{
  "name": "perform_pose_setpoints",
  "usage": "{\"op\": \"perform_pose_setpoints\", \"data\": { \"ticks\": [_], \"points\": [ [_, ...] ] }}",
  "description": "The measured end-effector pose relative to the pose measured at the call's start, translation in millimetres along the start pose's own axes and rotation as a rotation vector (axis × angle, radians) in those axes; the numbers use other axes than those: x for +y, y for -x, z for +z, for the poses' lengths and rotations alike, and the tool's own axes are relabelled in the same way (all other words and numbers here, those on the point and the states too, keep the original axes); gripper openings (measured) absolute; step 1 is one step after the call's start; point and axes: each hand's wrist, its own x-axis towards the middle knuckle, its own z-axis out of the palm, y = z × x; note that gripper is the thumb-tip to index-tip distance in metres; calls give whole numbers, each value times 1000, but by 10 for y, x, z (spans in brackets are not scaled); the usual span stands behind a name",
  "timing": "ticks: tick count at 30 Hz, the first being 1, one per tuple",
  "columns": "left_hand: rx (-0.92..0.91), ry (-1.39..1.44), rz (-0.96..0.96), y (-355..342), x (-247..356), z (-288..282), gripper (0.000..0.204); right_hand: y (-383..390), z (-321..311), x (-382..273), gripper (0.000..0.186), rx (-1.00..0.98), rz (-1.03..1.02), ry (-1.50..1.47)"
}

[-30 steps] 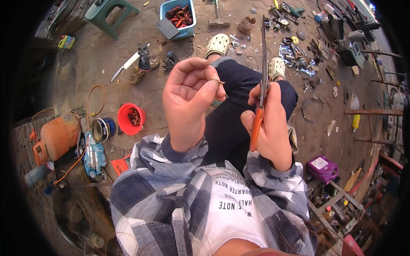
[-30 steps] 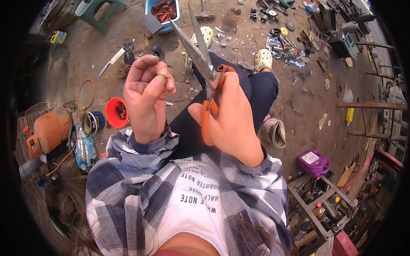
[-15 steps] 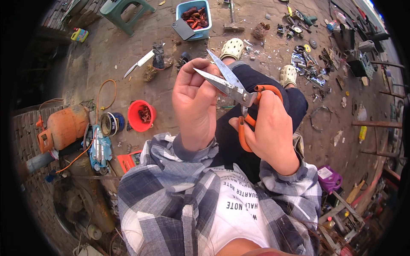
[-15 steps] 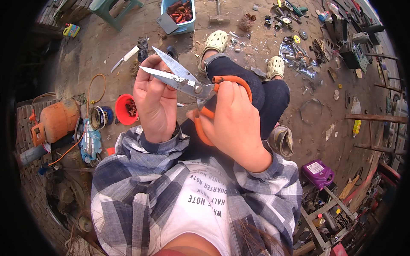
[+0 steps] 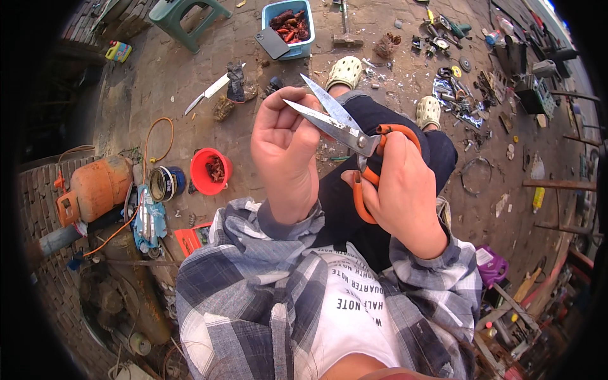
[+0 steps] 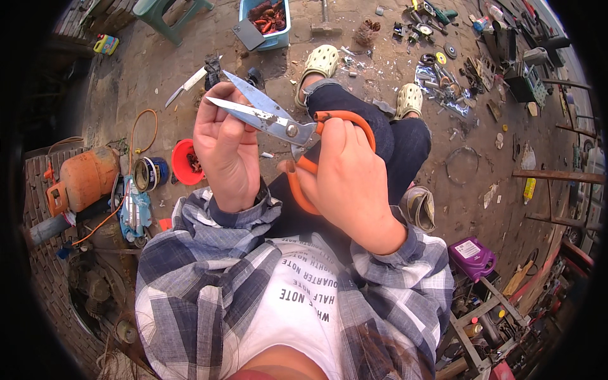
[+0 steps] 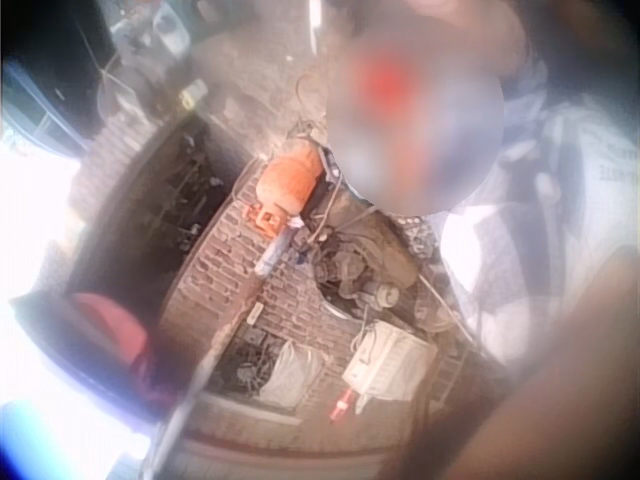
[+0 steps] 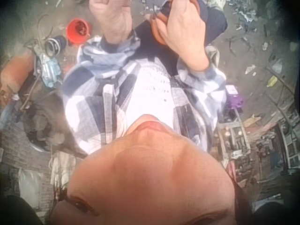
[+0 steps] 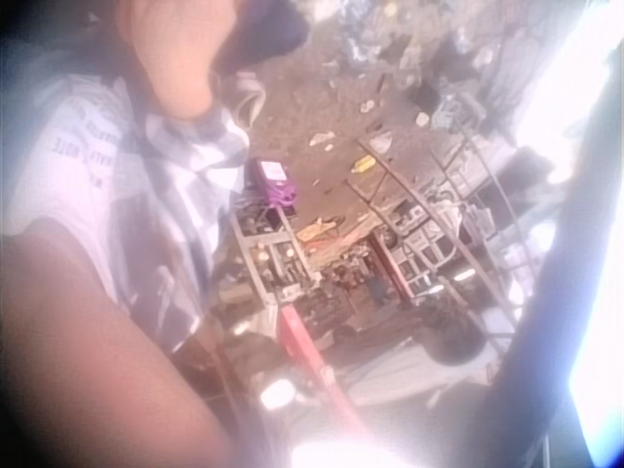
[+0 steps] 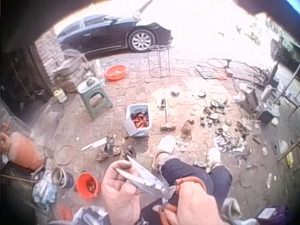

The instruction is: The person sits on the ground and uses orange-handled shears to cut small metal pieces. They then place the pieces on a metal block and strike them with a hammer to shape them.

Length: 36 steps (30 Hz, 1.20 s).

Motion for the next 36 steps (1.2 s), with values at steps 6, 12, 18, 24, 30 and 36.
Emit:
{"op": "perform_pose_setpoints", "data": {
  "ticks": [6,12,18,24,30,36],
  "points": [
    [21,-7,14,-20,-41,0,39,-25,63,46,52,-16,-28,-73],
    [41,16,12,-17,-56,5,37,-24,80,60,50,-47,-43,-143],
    [56,3,20,-22,-45,25,35,-28,84,39,49,-46,-42,-149],
    [46,-9,79,-29,-85,-5,34,-16,155,36,46,-41,-30,-156],
    [82,-46,64,-55,-96,19,30,-2,195,-7,32,-164,64,-359],
    [62,-43,53,-98,-124,-16,27,-30,153,-1,30,-471,170,-849]
  ]
}}
